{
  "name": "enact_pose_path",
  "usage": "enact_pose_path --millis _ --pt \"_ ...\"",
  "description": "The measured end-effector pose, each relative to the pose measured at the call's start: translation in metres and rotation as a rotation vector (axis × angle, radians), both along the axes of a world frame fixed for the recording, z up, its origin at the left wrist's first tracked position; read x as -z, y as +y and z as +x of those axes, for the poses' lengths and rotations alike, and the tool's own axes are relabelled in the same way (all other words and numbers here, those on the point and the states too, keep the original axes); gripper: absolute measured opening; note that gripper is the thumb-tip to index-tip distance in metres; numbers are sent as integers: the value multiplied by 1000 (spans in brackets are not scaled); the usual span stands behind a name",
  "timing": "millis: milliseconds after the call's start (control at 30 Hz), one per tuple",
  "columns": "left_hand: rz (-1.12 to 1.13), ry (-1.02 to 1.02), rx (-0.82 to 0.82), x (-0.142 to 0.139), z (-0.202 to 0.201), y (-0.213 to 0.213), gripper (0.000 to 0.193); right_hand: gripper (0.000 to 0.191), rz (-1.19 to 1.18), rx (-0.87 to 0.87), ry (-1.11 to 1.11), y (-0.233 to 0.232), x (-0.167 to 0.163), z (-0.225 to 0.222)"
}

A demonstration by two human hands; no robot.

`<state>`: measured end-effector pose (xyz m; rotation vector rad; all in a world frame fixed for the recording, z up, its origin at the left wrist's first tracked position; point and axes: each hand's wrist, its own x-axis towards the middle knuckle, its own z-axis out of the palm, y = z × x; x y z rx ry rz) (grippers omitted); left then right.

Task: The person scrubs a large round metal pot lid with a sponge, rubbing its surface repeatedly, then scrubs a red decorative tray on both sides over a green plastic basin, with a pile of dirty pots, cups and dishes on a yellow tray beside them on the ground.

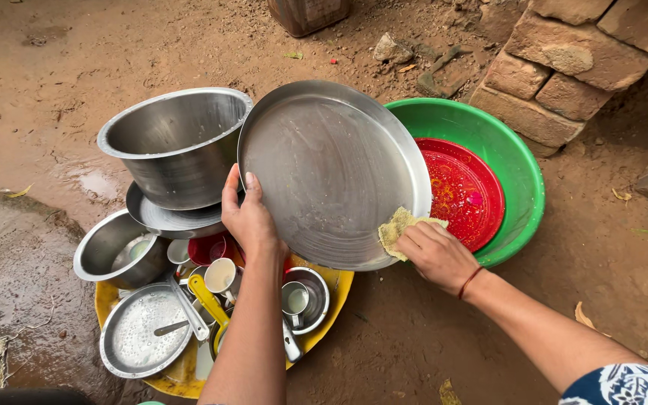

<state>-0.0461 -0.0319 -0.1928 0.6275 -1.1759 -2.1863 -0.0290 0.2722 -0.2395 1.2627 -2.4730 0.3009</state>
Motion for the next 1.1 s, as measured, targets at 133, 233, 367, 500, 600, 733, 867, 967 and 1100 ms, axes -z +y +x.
enact_pose_path --millis 133,233,367,500,600,733,867,967,1100 --pt "-14 -19 86 -6 0 4 47 9 105 -90 34 -5 -2 -2" --pt "-109 -10 99 -8 -1 12 51 9 13 -147 76 -24 -3 9" --pt "-127 -2 45 -1 2 23 51 20 -129 -101 28 -64 -12 25" --pt "-191 -22 -97 10 2 42 50 14 -159 73 -74 -111 -31 26" --pt "-240 15 -196 19 1 64 53 10 -212 139 -101 -130 -43 21" --pt "-261 -27 -275 25 -2 61 45 10 -260 121 -127 -136 -45 23" --pt "-228 -104 -301 27 -3 52 42 11 -317 57 -134 -127 -30 27" --pt "-102 -31 -236 26 -3 46 43 9 -204 40 -113 -101 -15 22" --pt "-58 26 -149 24 -5 36 43 14 -33 -43 -60 -45 -4 -2"
